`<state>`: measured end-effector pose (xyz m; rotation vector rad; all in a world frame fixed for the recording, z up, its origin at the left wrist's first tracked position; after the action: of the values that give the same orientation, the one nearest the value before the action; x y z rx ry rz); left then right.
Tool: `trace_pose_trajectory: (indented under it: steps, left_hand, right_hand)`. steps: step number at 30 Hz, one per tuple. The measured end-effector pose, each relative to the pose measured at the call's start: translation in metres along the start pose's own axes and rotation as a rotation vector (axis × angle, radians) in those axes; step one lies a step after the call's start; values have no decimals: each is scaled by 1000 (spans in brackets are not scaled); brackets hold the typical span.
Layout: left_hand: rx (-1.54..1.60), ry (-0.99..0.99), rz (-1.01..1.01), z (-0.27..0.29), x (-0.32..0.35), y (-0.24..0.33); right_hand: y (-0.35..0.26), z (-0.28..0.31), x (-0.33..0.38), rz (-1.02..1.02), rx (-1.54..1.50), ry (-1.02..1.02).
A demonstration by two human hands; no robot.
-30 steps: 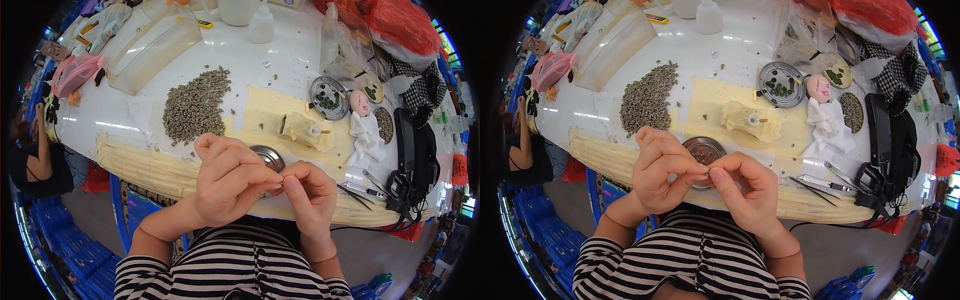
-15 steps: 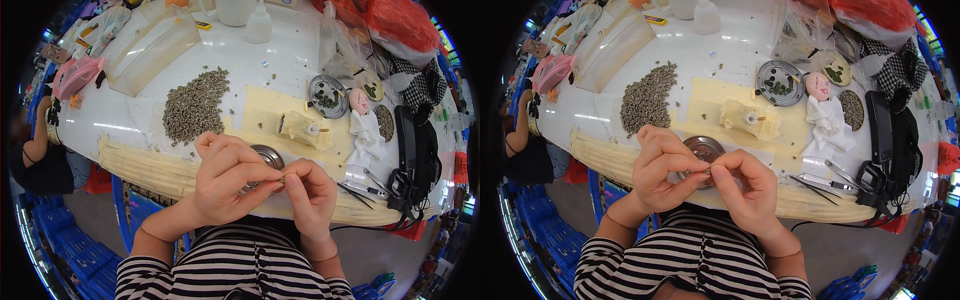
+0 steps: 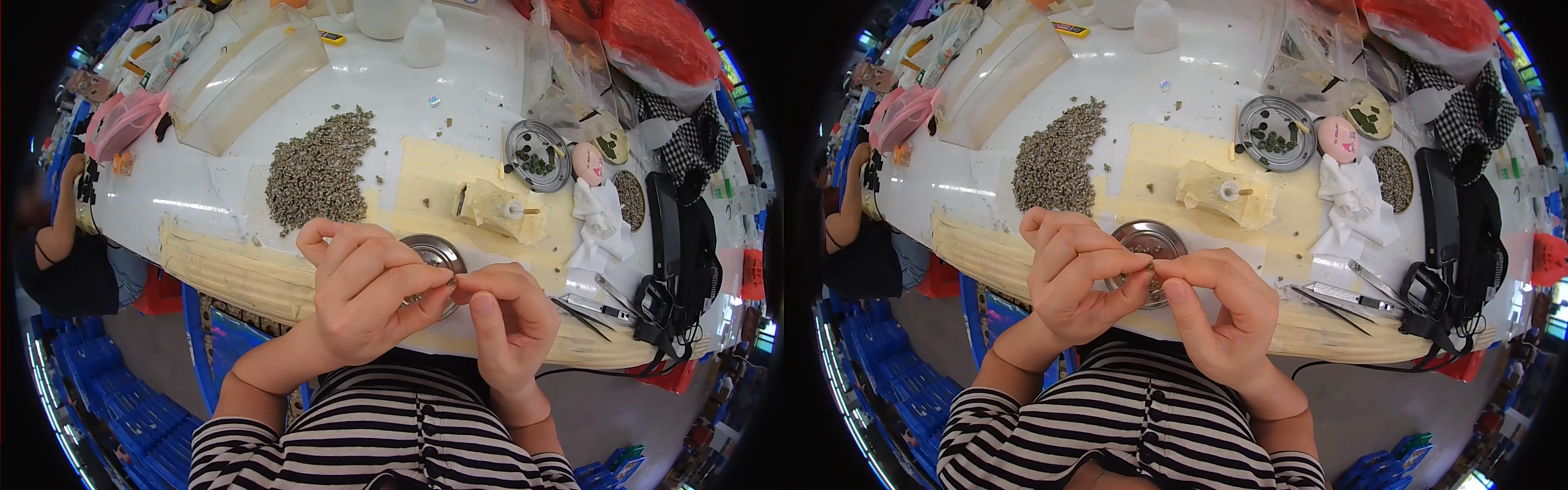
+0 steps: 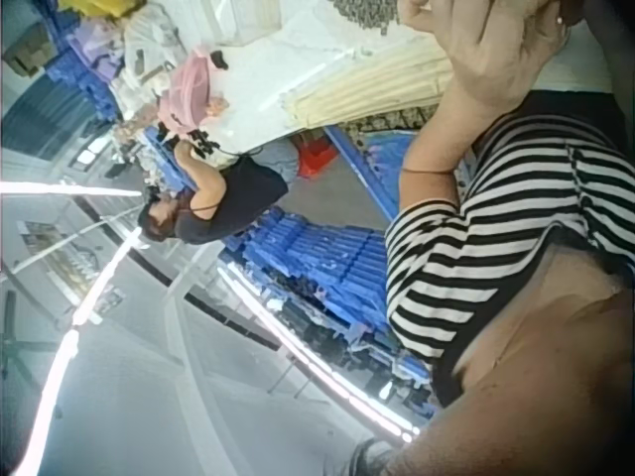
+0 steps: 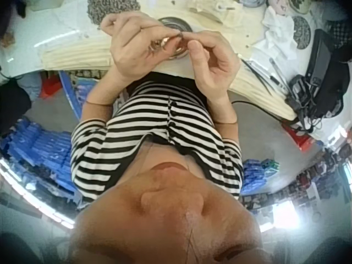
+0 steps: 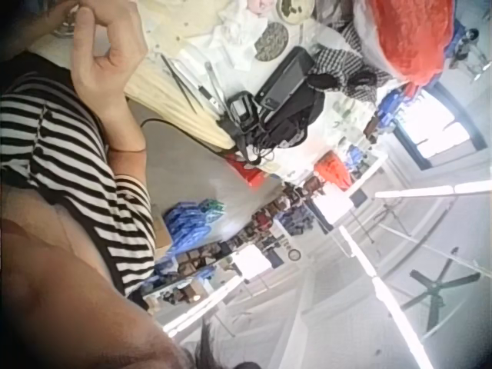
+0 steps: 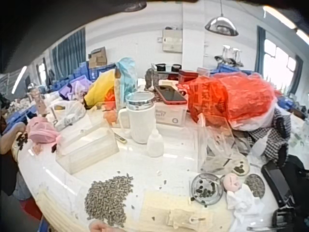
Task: The person picks up a small metal piece and a thin wire from a tray, then inserts the wire into a small hole in the metal piece by hand while working over a table.
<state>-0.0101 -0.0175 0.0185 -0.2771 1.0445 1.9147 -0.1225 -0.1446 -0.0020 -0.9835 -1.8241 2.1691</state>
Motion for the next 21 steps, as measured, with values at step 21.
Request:
trace_pose_trajectory:
  steps: [21]
  left_hand:
    - [-45, 21, -2, -2, 1, 1]
  right_hand:
    - [2, -3, 0, 29, 52, 18]
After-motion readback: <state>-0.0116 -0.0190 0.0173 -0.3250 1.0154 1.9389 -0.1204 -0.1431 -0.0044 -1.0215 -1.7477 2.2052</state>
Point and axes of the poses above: each hand's wrist, its own x-axis away from the middle knuckle, its own z-axis out of the back of the hand, y = z × x, the point moved 4 cm from there along -x, towards the middle knuckle, and after that the axes turned 10 degrees about z, right-handed, at the moved point
